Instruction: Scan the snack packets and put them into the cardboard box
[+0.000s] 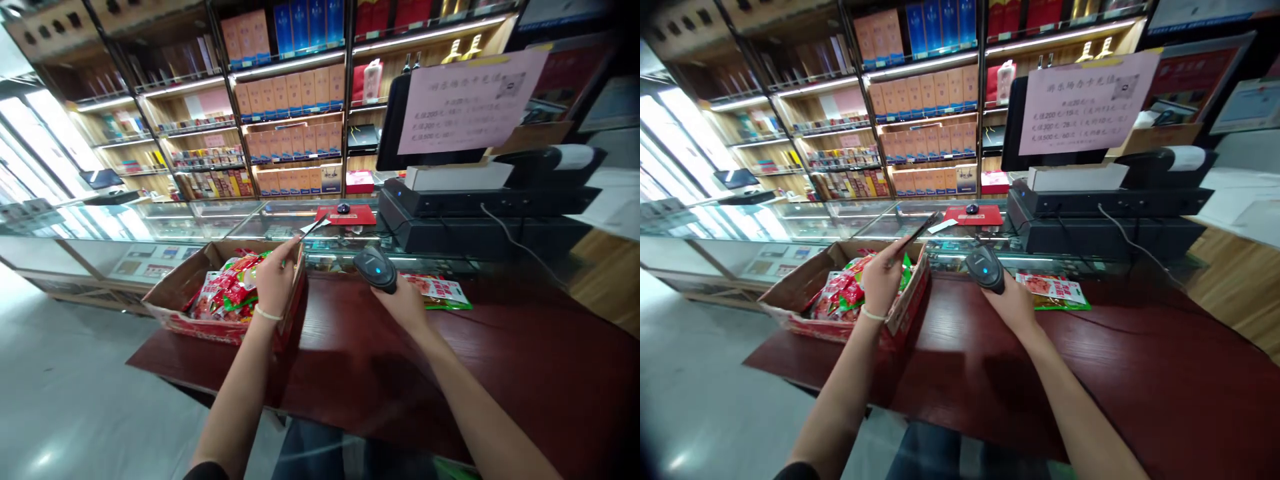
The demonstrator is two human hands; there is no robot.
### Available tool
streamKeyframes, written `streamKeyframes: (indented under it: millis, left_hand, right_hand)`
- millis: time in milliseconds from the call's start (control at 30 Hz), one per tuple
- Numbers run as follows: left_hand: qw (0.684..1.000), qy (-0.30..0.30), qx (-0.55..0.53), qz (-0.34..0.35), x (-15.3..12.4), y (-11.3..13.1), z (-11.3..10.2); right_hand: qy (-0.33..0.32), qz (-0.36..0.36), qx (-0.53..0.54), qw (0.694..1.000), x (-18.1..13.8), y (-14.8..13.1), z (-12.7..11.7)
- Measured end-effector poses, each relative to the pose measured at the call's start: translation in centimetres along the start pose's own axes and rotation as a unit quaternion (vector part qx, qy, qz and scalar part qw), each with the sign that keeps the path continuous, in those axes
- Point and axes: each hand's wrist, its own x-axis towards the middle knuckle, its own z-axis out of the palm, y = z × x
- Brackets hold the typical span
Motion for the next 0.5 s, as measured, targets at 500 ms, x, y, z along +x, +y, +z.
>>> streamKeyframes:
  millis: [500]
  left_hand:
    - [0.936,-0.194,0.294,-0.018,-2.4,-10.5,-4.7]
  right_hand:
    - [-0.071,-0.06,-0.019,0.995,-0.3,-7.1,5.8]
